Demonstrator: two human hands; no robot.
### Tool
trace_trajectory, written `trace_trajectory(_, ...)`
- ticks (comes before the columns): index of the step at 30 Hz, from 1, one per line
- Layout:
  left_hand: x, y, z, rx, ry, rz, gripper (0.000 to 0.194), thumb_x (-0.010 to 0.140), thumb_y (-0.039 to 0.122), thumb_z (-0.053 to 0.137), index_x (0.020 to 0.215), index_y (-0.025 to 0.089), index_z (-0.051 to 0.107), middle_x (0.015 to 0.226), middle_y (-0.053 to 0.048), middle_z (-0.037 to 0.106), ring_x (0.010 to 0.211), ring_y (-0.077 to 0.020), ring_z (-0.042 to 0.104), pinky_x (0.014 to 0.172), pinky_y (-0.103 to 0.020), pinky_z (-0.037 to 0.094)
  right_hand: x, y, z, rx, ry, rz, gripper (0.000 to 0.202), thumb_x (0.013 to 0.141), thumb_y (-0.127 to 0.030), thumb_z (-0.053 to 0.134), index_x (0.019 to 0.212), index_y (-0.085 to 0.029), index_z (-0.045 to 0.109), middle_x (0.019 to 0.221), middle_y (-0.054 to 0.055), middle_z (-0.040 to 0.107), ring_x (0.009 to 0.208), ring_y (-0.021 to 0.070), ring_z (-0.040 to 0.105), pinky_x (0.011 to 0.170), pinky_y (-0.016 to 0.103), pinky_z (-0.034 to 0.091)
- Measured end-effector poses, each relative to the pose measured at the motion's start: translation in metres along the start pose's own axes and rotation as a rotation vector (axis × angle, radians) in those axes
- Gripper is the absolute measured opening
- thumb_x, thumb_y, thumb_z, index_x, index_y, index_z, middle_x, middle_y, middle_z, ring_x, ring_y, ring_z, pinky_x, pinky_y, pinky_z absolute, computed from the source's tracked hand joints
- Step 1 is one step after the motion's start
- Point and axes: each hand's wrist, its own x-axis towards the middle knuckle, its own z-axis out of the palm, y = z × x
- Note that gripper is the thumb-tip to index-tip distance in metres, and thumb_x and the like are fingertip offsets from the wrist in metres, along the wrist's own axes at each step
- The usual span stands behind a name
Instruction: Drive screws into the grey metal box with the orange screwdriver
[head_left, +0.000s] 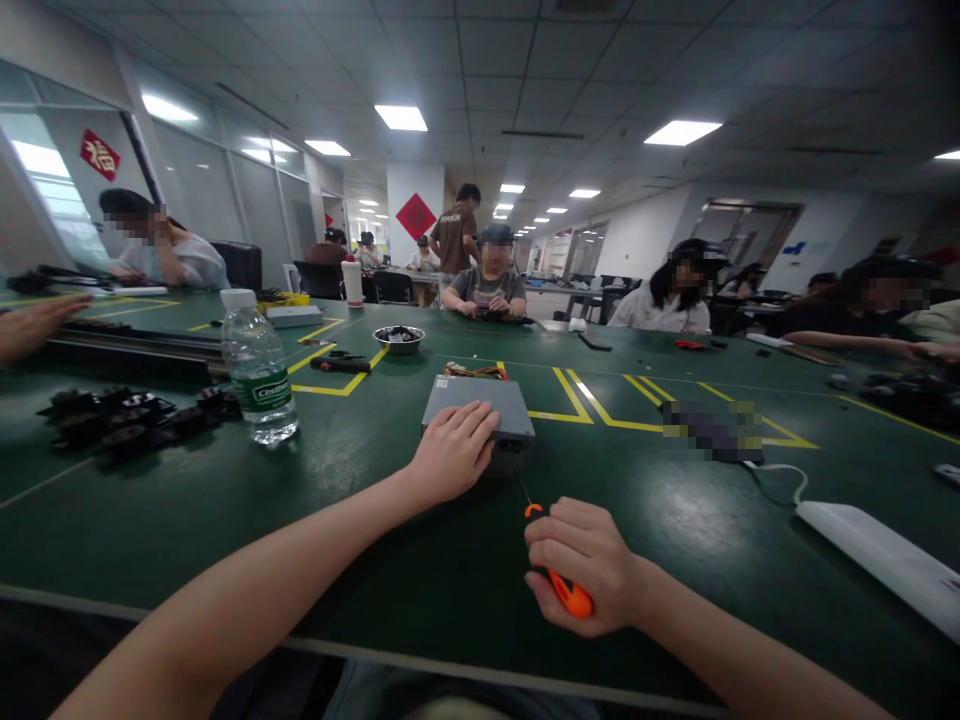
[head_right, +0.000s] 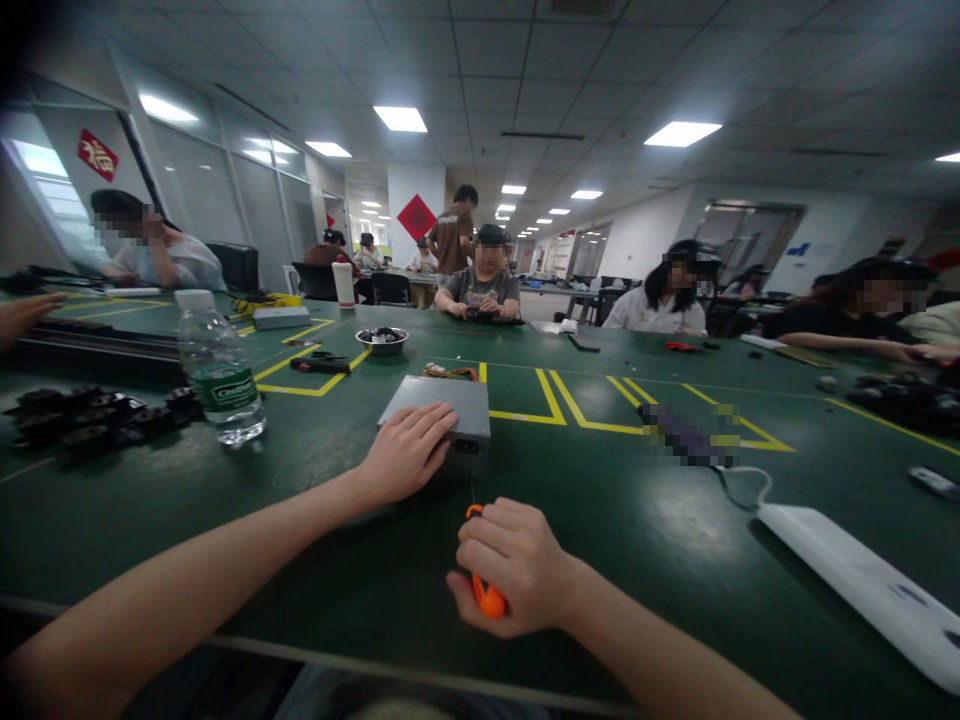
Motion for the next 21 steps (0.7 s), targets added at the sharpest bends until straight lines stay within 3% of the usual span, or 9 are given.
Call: trace_trajectory(21, 0.0003, 0.0002, -0.0009, -0.016, 0.008, 0.003, 0.037, 0.089, 0.026, 0.039, 0.122, 0.014, 0.049, 0.129, -0.012, 0.052, 0.118, -0.0233, 0.048, 0.095, -0.039, 0.038, -0.0039, 0.0034, -0.0080, -0.039, 0.077, 0.019, 0.006, 0.074, -0.015, 0.050, 0.070, -0.019, 0.049, 0.062, 0.001, 0.059, 0.048, 0.0106, 0.045, 0.047, 0.025, 0.033)
